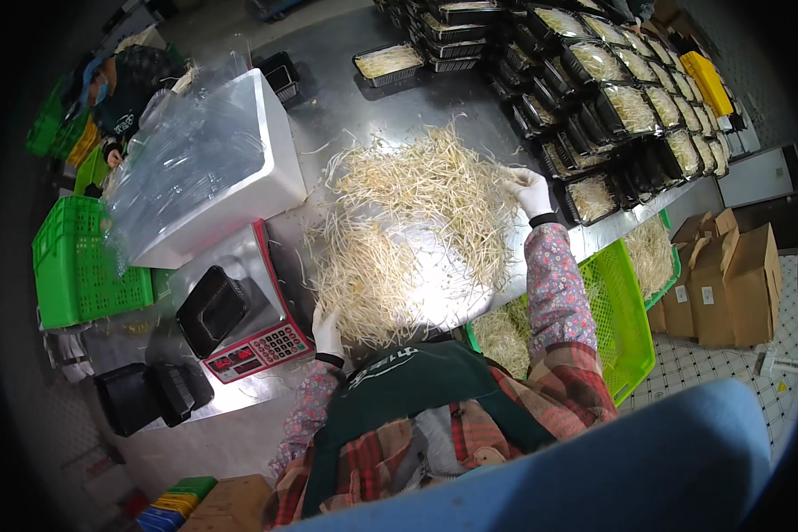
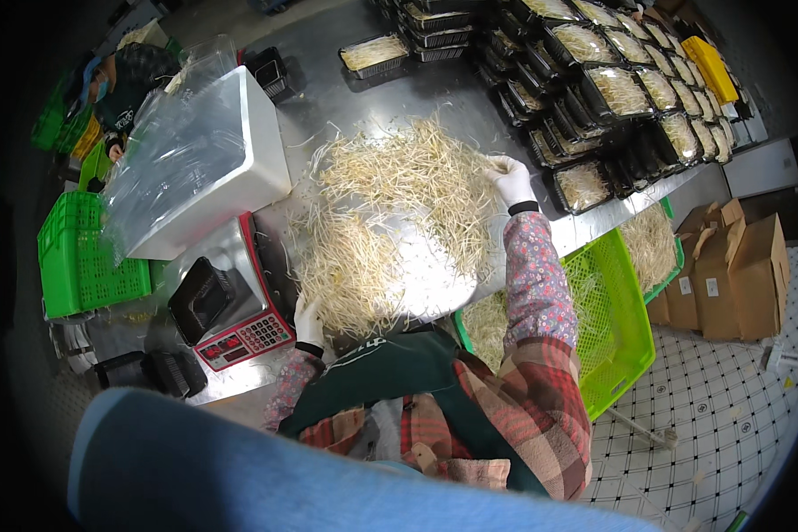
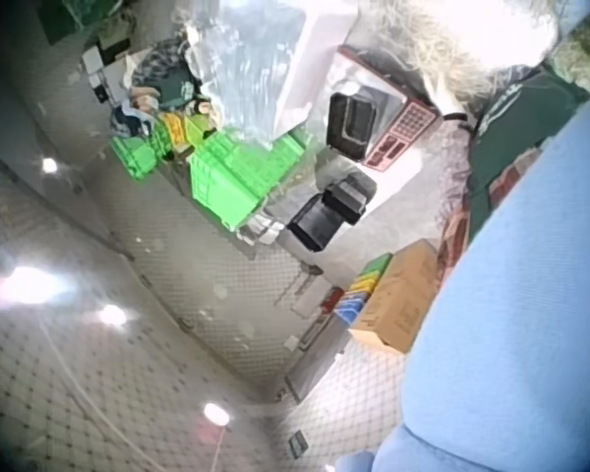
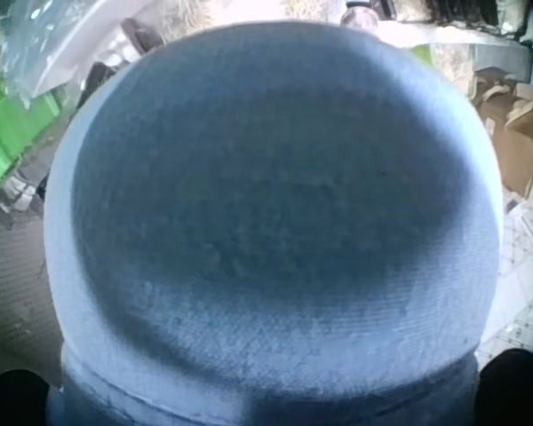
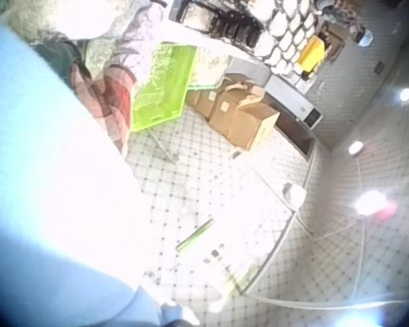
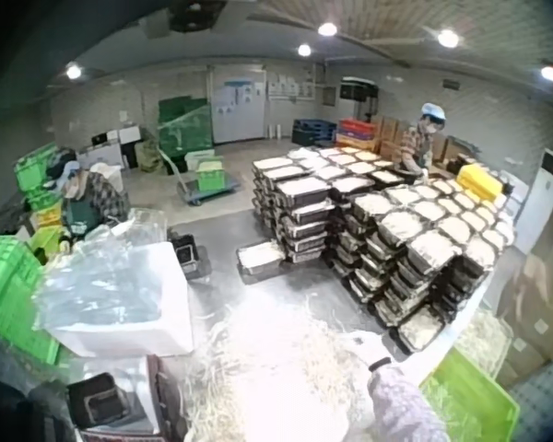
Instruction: The person portions enoki mushrooms from a green basket into black plastic trays using a digital scale. They repeatedly scoop mushrooms, place them in a tray, weigh the contents, and stack the filled trays on the right side of the table.
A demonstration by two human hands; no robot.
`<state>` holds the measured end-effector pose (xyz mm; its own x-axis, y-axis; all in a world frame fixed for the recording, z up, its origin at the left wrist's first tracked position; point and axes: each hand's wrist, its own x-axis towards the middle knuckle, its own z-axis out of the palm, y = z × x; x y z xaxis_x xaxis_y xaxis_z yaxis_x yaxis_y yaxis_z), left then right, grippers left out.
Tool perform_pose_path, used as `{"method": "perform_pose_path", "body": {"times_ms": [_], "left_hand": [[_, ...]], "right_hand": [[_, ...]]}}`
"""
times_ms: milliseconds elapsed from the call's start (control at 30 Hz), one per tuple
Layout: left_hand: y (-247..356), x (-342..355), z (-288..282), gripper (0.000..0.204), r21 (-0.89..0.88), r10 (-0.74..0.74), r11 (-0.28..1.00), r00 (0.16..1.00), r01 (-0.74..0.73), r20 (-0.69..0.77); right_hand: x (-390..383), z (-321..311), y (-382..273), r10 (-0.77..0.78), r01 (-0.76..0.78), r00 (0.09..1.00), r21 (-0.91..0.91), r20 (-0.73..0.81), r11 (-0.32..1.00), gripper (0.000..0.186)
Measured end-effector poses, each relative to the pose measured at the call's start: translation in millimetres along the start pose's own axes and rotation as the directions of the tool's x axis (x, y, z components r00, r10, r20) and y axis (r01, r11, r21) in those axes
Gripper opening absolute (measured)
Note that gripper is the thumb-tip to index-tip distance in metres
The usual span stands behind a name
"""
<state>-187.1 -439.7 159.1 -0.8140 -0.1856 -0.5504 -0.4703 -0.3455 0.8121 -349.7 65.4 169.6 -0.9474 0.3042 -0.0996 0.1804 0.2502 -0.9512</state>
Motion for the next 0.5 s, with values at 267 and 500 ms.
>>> {"method": "perform_pose_path", "body": {"times_ms": [267, 500], "left_hand": [[4, -6, 5, 0.052, 0.0, -0.035, 0.999, 0.997, 0.035, -0.073], [-15, 6, -14, 0.052, 0.064, 0.057, 0.996, 0.998, -0.055, -0.025]], "right_hand": [[-2, 47, 43, 0.064, -0.059, 0.998, -0.594, -0.014, 0.802, 0.073], [-11, 22, -7, 0.091, -0.092, 0.996, 0.08, 0.011, 0.993, 0.04]]}}
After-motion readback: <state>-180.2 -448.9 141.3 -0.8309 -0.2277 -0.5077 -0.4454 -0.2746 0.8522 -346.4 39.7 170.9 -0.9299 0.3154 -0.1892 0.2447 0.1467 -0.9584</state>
